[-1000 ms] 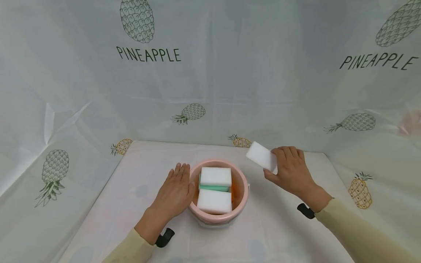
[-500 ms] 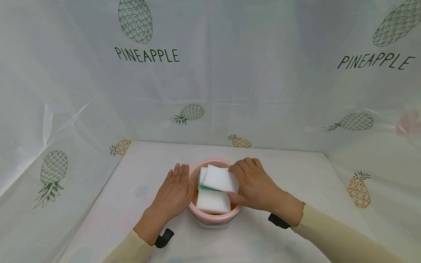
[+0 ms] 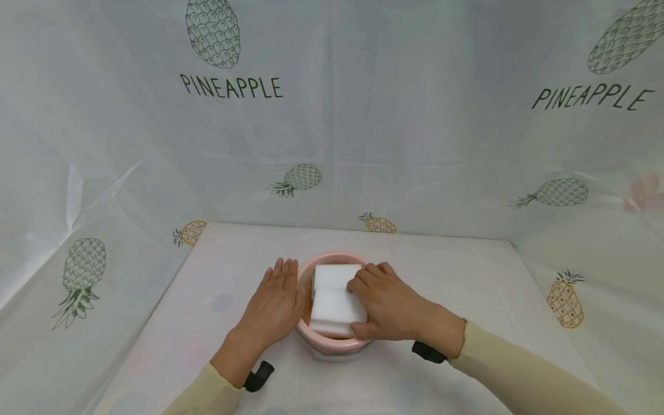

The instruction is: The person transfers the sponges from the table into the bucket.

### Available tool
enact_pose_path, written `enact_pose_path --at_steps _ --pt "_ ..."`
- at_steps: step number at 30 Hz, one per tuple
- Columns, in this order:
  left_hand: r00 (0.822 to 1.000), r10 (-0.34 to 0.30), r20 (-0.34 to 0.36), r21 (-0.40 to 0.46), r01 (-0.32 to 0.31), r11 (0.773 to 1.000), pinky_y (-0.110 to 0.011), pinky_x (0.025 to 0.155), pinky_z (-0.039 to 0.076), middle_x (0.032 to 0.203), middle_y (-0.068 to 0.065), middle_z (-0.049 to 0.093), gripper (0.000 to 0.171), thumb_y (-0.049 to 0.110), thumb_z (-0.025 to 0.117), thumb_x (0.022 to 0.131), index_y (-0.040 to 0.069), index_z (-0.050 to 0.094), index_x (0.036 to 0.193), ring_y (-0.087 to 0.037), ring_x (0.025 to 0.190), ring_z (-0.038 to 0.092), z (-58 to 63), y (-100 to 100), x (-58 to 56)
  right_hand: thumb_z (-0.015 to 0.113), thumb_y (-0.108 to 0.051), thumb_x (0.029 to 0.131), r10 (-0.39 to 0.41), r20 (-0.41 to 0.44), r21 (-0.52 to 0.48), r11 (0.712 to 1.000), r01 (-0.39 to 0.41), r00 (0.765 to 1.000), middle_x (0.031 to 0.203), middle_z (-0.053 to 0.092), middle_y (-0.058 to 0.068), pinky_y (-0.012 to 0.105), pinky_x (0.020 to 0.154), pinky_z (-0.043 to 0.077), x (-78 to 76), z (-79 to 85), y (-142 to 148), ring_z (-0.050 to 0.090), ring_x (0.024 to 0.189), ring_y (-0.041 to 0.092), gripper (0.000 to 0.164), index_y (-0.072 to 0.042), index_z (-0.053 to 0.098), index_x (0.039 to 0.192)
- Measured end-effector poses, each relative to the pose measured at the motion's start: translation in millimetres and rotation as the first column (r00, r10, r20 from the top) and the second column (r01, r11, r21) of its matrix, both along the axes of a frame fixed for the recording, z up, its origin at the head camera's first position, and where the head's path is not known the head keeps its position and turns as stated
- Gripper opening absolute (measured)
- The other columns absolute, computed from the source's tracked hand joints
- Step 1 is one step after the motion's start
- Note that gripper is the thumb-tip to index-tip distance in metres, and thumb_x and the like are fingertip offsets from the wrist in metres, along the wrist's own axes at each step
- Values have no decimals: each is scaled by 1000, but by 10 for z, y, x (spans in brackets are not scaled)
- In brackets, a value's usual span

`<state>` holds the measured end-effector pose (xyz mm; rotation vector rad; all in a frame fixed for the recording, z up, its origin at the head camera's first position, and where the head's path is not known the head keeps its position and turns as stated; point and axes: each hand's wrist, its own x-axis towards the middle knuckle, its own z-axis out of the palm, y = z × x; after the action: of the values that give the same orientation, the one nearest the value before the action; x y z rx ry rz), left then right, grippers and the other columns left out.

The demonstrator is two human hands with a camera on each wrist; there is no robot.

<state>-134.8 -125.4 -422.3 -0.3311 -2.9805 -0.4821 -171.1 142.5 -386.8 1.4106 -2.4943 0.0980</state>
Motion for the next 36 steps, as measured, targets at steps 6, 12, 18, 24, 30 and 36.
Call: enact_pose_path --at_steps 6,12,18,24,30,36 --pt "1000 1 1 1 -1 1000 -56 130 23 166 -27 38 62 28 41 112 -12 34 159 -42 159 27 1 7 4 78 -51 83 29 21 -6 1000 -29 999 105 64 0 39 93 44 -7 53 -18 54 99 17 55 -11 66 118" --pt "1000 9 10 2 -9 1000 -56 130 23 166 -26 37 62 29 41 112 -11 34 159 -42 159 27 2 8 2 79 -48 82 23 65 32 999 -25 998 102 65 -1 38 90 44 -10 47 -38 51 93 16 52 -9 68 114" --pt "1000 13 10 -4 -13 1000 -55 131 23 166 -26 37 62 29 40 112 -11 34 159 -42 159 27 -6 4 -2 81 -41 82 5 91 72 997 -12 996 95 62 -2 35 85 41 -26 52 -82 49 90 15 41 -11 67 106" --pt "1000 13 16 -4 -13 1000 -56 130 23 166 -26 37 62 30 40 112 -11 34 159 -42 159 26 -7 4 5 84 -49 84 -4 122 101 995 -8 993 93 60 -4 35 87 41 -9 74 -89 50 90 15 43 -14 66 103" --pt "1000 8 10 -11 -8 1000 -56 130 23 166 -27 37 62 29 40 113 -12 34 159 -42 159 26 -2 0 4 81 -60 84 -20 93 58 998 15 995 98 65 -4 36 88 42 1 71 -56 53 92 14 52 -14 69 105" --pt "1000 13 11 -15 -13 1000 -56 131 22 167 -27 35 63 31 41 113 -11 33 159 -42 160 25 15 -18 8 74 -61 91 -16 23 -1 1000 16 1000 99 65 -3 37 87 43 2 18 -28 56 94 17 53 -11 69 109"
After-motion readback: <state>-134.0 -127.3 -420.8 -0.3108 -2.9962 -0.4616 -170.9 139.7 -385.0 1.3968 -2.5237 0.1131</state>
